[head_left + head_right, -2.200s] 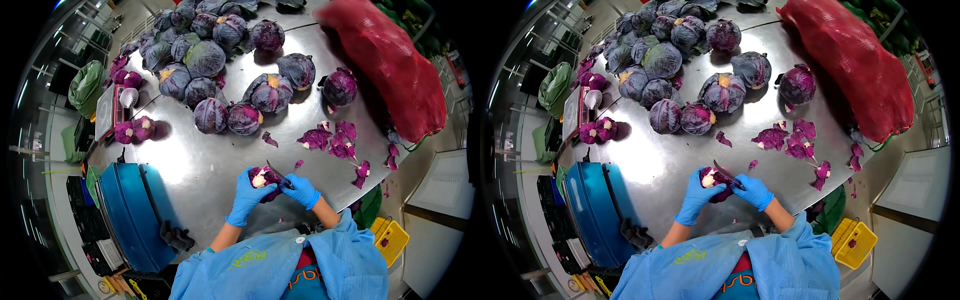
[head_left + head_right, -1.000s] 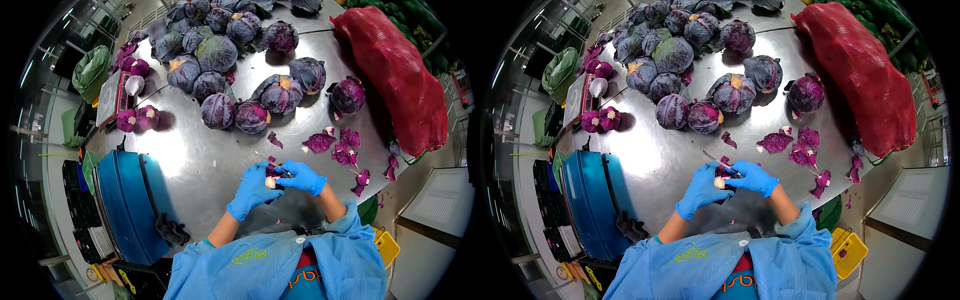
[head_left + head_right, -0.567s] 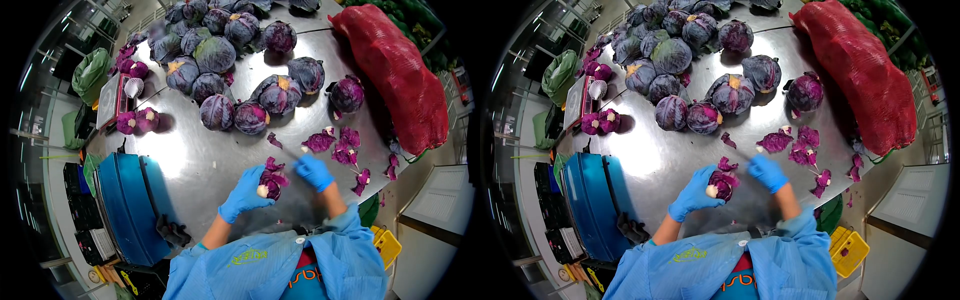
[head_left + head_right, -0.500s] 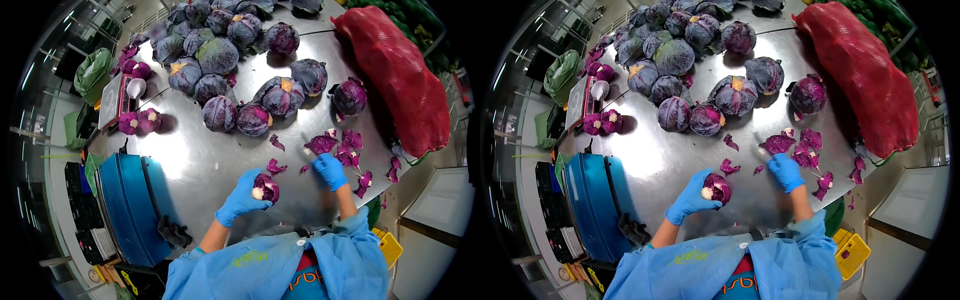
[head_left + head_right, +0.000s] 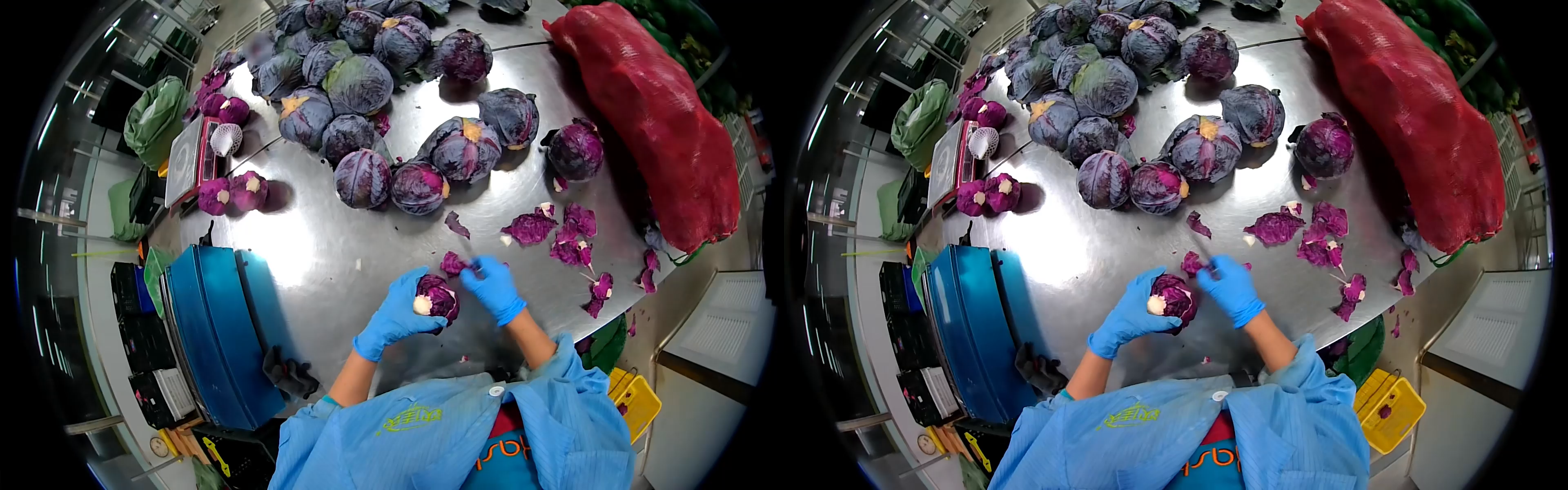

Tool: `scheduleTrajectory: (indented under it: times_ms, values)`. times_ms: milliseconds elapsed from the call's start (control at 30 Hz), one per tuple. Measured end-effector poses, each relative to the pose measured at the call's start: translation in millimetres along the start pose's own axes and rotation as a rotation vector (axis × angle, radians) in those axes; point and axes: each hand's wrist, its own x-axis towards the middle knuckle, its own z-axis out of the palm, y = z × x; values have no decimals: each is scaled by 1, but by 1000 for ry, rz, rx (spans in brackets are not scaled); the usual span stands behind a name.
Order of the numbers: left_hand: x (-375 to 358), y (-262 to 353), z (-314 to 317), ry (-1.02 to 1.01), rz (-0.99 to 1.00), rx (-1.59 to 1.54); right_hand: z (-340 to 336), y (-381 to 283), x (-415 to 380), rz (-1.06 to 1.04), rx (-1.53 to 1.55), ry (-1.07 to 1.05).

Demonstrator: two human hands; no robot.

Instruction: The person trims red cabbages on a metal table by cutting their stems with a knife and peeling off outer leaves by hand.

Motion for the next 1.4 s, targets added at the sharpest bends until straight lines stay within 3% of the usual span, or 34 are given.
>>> scheduleTrajectory:
  times_ms: [33,100,167,233,300,367,467,567,733,800,900,967,1000,1033,1067,1100,1133,1167,1233,1300,1367,1400]
  values:
    - [-1,-1,1,16,5,3,-7,14,6,63,-44,59]
    - [-3,-5,1,67,8,12,-31,51,13,-85,-135,273]
    - [1,3,1,23,40,-219,-60,17,-3,-124,-426,329]
    - [7,9,-2,31,-20,-83,-61,-8,-16,-187,-332,249]
    - [14,-12,12,80,7,-102,-49,-8,-29,-99,-56,-130]
    - [13,-19,20,203,59,17,-27,-24,-39,-122,29,-272]
    - [13,-6,13,138,-69,103,9,-1,-34,-280,367,-294]
    - [14,-12,25,209,-114,94,5,-7,-28,-228,386,-339]
    - [5,4,16,200,-160,104,-11,10,-26,-620,-132,-215]
    - [-1,14,10,110,-199,79,-9,8,-28,-514,-137,-130]
    - [-4,-13,28,398,-9,3,-8,7,-34,-447,-164,-64]
    - [-41,-23,6,467,-70,-154,-5,9,-33,-544,-155,-40]
    - [-70,-23,-9,537,-104,-77,-10,12,-31,-484,-205,-70]
    - [-106,-38,-17,576,-109,-283,-13,14,-30,-417,-255,-105]
    - [-160,-3,-34,663,-233,-827,-11,16,-27,-497,-190,-78]
    - [-187,-50,-29,845,-201,-467,-7,20,-25,-582,-114,-56]
    - [-231,-65,-38,864,-320,-427,-10,14,-29,-505,-125,-95]
    - [-274,-71,-36,1042,-295,-545,-13,7,-32,-436,-126,-129]
    - [-352,-90,-17,1377,-445,-442,-20,25,-25,-411,-167,-202]
    - [-413,-122,27,1786,-555,-670,-23,34,-20,-477,-169,-196]
    - [-456,-164,81,2014,-728,-961,-27,30,-22,-411,-141,-224]
    - [-469,-190,117,2004,-739,-1133,-27,27,-22,-379,-123,-234]
